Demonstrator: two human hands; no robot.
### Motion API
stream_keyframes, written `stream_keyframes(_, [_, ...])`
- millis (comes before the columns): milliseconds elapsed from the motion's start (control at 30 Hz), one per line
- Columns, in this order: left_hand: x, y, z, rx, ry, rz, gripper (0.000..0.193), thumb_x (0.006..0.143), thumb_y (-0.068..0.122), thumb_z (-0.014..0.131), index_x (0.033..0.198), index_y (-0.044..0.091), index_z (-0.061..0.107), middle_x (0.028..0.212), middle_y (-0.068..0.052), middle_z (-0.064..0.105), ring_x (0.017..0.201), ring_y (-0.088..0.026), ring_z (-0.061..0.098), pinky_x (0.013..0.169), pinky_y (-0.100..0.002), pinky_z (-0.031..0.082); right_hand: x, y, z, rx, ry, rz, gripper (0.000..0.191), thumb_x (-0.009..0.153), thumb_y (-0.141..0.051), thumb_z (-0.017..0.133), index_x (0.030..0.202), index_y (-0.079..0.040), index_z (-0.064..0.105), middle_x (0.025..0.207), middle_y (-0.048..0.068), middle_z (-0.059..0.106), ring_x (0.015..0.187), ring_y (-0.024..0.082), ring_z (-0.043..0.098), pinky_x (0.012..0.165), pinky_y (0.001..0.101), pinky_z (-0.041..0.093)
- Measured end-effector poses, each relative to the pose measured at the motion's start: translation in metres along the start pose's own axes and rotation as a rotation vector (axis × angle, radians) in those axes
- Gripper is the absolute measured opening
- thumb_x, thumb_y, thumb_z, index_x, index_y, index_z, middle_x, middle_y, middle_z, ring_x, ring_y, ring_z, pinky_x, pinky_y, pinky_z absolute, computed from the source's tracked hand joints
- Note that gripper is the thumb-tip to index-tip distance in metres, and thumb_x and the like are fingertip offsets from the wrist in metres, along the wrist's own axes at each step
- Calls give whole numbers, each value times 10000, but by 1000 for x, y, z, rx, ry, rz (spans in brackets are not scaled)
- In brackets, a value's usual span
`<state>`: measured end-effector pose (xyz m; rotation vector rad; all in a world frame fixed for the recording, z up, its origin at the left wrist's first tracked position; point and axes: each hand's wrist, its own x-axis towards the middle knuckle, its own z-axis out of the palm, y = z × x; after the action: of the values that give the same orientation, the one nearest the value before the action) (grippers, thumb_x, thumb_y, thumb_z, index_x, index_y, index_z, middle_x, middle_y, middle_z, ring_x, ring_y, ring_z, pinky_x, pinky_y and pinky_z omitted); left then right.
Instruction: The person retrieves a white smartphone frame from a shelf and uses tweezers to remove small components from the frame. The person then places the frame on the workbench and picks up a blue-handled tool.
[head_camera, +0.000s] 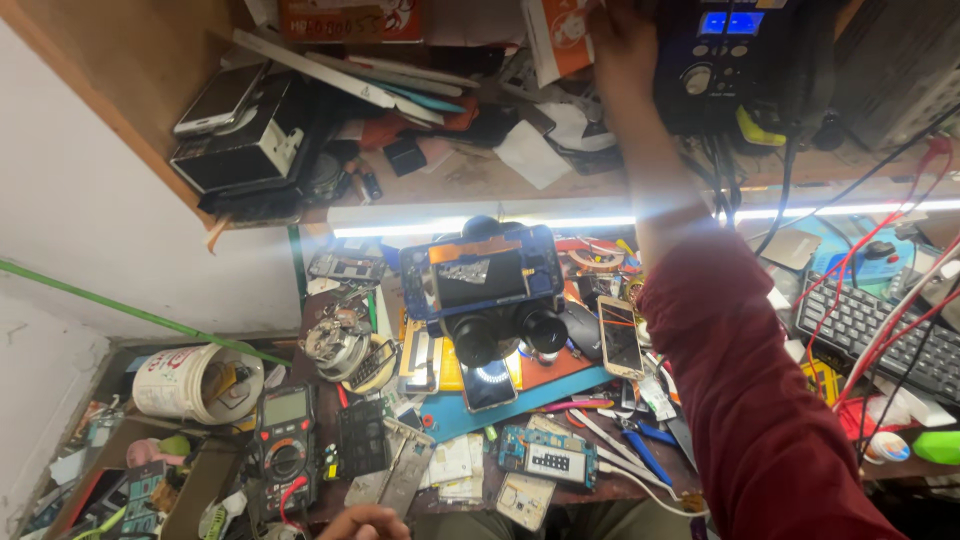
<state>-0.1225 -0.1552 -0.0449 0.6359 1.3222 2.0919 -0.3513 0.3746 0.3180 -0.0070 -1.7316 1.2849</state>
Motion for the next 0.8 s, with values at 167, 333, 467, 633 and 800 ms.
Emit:
stream_keyframes(167, [25,39,-12,319,225,85,327,967,171,594,1186,-68,643,982,-237,799,898,-295,772,822,-430,615,-6,20,-6,-59,-14,-412,230,1079,-199,687,1180,-1,747,981,155,786,910,175,759,792,354,583])
stream_keyframes(333, [75,70,63,272,442,277,222,986,72,581,1004,-101,719,911,-193,750,851,-275,723,774,-408,578,-11,38,-11,-440,72,-729,202,1015,-216,807,1143,-61,780,985,114,748,857,267,734,744,377,576])
stream_keyframes(467, [128,124,140,583,475,325,137,940,58,655,909,-50,734,878,-142,734,834,-233,697,764,-362,546,-11,47,-16,-463,31,-828,185,954,-200,841,1098,-99,782,1003,74,731,911,265,715,782,386,574])
stream_keyframes(633, [210,206,205,1509,370,910,75,908,85,793,930,62,726,854,-78,720,754,-234,680,688,-357,507,-14,50,-19,-437,-144,-922,233,924,-217,869,1113,-114,781,1032,68,731,930,261,708,805,384,573])
stream_keyframes(800, [368,260,223,2184,580,1315,476,967,224,721,1430,170,621,1373,-102,564,1241,-302,555,1052,-483,484,-16,51,-25,-231,-260,-917,214,986,-203,788,1129,-54,733,1111,122,729,1018,311,710,895,409,566])
